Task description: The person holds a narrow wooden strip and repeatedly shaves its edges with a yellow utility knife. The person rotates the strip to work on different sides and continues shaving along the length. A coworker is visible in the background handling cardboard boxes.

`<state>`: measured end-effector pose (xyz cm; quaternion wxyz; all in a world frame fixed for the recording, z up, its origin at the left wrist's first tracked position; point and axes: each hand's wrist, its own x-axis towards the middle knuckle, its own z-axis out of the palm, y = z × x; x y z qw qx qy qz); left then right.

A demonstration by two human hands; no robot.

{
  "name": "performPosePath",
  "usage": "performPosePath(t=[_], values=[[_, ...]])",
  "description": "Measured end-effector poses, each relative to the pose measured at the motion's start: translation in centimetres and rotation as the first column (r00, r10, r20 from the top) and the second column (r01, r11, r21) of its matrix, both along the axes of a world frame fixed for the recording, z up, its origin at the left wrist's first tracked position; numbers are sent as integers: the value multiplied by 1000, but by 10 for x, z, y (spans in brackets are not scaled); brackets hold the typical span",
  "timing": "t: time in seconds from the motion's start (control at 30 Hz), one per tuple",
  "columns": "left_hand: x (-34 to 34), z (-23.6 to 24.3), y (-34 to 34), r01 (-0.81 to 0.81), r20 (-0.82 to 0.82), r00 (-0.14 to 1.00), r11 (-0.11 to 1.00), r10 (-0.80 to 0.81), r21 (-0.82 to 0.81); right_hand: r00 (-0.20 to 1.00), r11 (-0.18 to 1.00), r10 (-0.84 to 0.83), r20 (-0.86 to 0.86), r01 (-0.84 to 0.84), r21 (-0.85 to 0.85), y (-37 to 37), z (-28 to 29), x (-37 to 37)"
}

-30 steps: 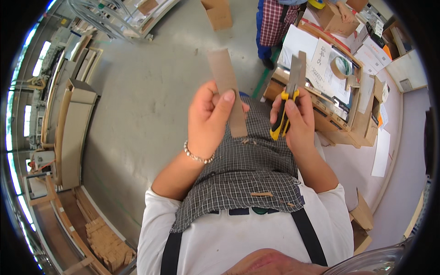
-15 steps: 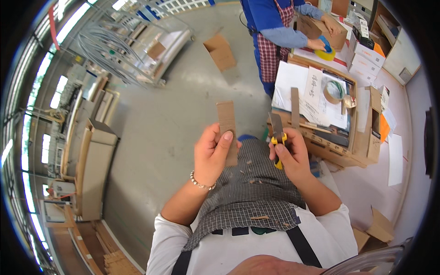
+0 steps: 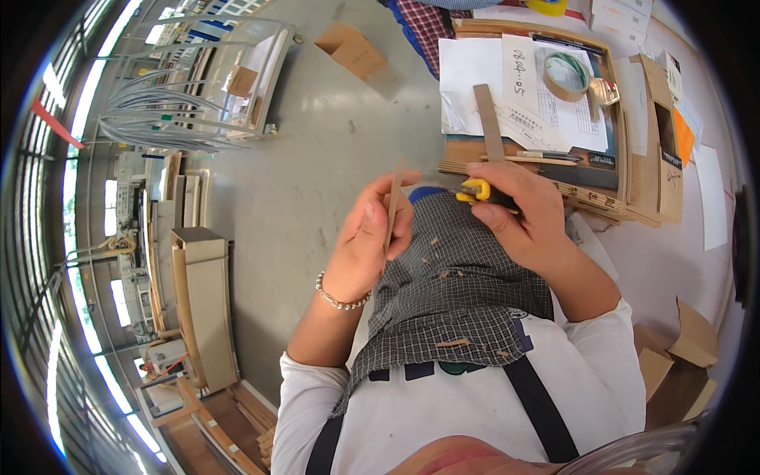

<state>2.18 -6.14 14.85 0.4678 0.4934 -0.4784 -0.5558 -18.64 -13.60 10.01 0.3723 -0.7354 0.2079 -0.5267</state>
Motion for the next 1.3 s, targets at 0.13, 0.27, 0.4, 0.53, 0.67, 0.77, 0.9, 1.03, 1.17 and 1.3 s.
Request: performPosePath(t=[0.13,0.27,0.4,0.53,0.67,0.77,0.9,1.03,1.17,1.3], values=[[3,-5,-1,59,50,997,997,-56,-59,999,984,-21,-39,14,-177,-5,6,3],[4,-2,5,97,126,988,991,-85,-97,987,994,-98,-126,92,-53,-7,5,2],[9,3,11,92,114,990,994,-84,-63,998,997,-60,-19,59,-57,-5,7,3],[15,-4,23,64,198,979,990,-38,-127,990,994,105,-93,-107,-17,7,19,2],[17,4,33,48,284,959,983,4,-179,981,924,194,-29,-172,340,6,18,3],[22,4,41,41,346,938,980,30,-196,905,821,419,68,-410,398,16,31,-3],[22,5,51,53,425,904,968,58,-245,929,769,363,72,-342,540,17,25,8],[24,5,58,11,429,895,955,123,-297,914,869,406,-9,-383,313,27,36,2],[27,3,64,31,431,892,932,137,-361,909,771,418,3,-356,528,29,37,11],[30,10,74,33,415,903,943,113,-330,900,826,433,45,-416,380,36,43,11]])
